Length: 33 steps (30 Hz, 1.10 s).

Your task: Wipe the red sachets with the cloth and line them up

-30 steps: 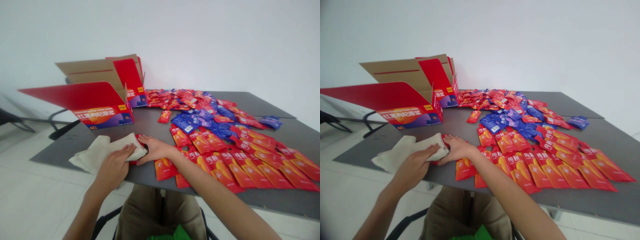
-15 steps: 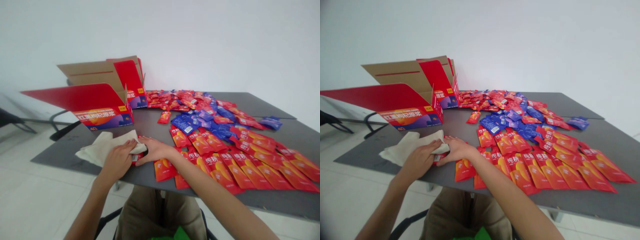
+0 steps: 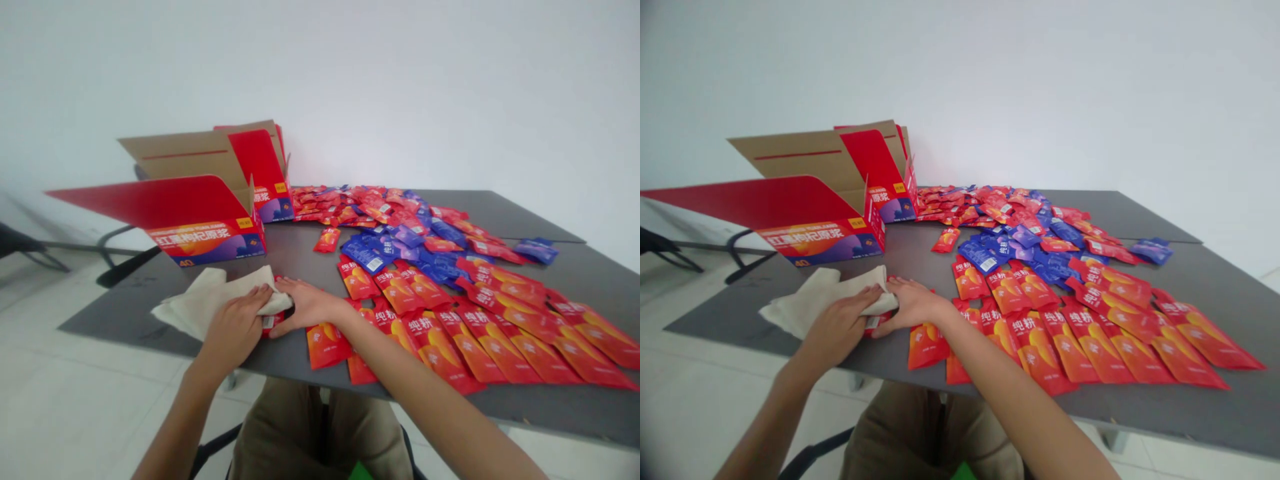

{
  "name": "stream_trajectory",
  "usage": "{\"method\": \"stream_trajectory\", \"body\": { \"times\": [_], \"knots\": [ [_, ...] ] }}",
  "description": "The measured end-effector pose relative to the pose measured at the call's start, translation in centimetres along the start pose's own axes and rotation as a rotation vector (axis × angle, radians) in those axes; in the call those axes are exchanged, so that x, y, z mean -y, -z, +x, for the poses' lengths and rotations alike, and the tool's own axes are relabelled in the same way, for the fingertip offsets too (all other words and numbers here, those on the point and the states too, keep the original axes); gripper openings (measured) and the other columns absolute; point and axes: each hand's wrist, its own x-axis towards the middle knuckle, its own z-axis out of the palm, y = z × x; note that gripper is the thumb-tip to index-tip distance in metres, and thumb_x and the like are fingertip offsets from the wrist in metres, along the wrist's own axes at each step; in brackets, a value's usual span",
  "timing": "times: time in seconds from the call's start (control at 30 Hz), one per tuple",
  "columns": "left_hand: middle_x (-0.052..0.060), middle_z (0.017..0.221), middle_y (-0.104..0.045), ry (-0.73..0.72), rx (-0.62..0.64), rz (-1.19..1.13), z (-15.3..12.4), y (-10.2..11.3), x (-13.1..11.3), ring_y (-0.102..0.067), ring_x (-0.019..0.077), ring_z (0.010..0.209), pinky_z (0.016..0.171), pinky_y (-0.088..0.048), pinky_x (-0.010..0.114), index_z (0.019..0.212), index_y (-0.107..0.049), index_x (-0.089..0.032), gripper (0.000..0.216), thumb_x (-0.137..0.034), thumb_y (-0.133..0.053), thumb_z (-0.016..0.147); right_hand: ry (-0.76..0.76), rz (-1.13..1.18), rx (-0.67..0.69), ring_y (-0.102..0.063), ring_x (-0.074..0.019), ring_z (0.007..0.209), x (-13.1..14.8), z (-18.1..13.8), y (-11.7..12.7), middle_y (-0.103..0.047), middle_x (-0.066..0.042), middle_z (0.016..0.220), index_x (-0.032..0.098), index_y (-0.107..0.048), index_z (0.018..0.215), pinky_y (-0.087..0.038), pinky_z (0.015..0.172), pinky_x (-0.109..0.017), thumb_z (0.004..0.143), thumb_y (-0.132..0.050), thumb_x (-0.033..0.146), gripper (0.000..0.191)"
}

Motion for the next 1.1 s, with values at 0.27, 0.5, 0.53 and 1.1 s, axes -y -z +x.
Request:
{"method": "stream_trajectory", "body": {
  "times": [0.27, 0.5, 0.53, 1.1],
  "knots": [
    [0.011, 0.135, -0.058, 0.0, -0.015, -0.007, -1.1, 0.3, -0.1, -0.053, 0.0234, 0.126, 0.107, -0.043, 0.039, 0.132, -0.053, -0.011, 0.055, -0.01, -0.034, 0.08, 0.034, 0.003, -0.027, -0.027, -0.0319, 0.143, -0.5, 0.2, -0.3, -0.033, -0.017, 0.152, 0.013, -0.038, 0.143, -0.02, 0.118, -0.045, 0.05, -0.084, 0.049, 0.11],
    [0.011, 0.135, -0.057, -0.039, -0.042, -0.021, -1.6, -0.1, 0.2, -0.051, 0.0225, 0.128, 0.107, -0.043, 0.039, 0.132, -0.053, -0.01, 0.056, -0.009, -0.032, 0.08, -0.004, -0.028, 0.009, -0.026, -0.0326, 0.143, -0.2, 0.1, -0.2, -0.029, -0.023, 0.152, 0.006, -0.034, 0.145, -0.021, 0.118, -0.044, 0.053, -0.083, 0.05, 0.113],
    [0.01, 0.136, -0.057, -0.044, -0.057, -0.021, -2.4, -0.1, 0.2, -0.051, 0.0228, 0.128, 0.106, -0.043, 0.039, 0.133, -0.052, -0.012, 0.056, -0.01, -0.033, 0.081, 0.002, -0.044, 0.007, -0.025, -0.0326, 0.143, -0.4, 0.2, -0.3, -0.028, -0.023, 0.152, 0.005, -0.033, 0.145, -0.021, 0.118, -0.044, 0.051, -0.083, 0.05, 0.115],
    [0.01, 0.137, -0.055, 0.013, -0.01, 0.013, -1.1, 0.2, -0.2, -0.051, 0.023, 0.128, 0.107, -0.042, 0.039, 0.132, -0.053, -0.012, 0.056, -0.009, -0.034, 0.079, 0.032, -0.028, -0.01, -0.026, -0.0311, 0.143, -0.4, 0.1, -0.2, -0.033, -0.018, 0.152, 0.012, -0.037, 0.144, -0.02, 0.118, -0.045, 0.055, -0.081, 0.051, 0.107]
  ]
}}
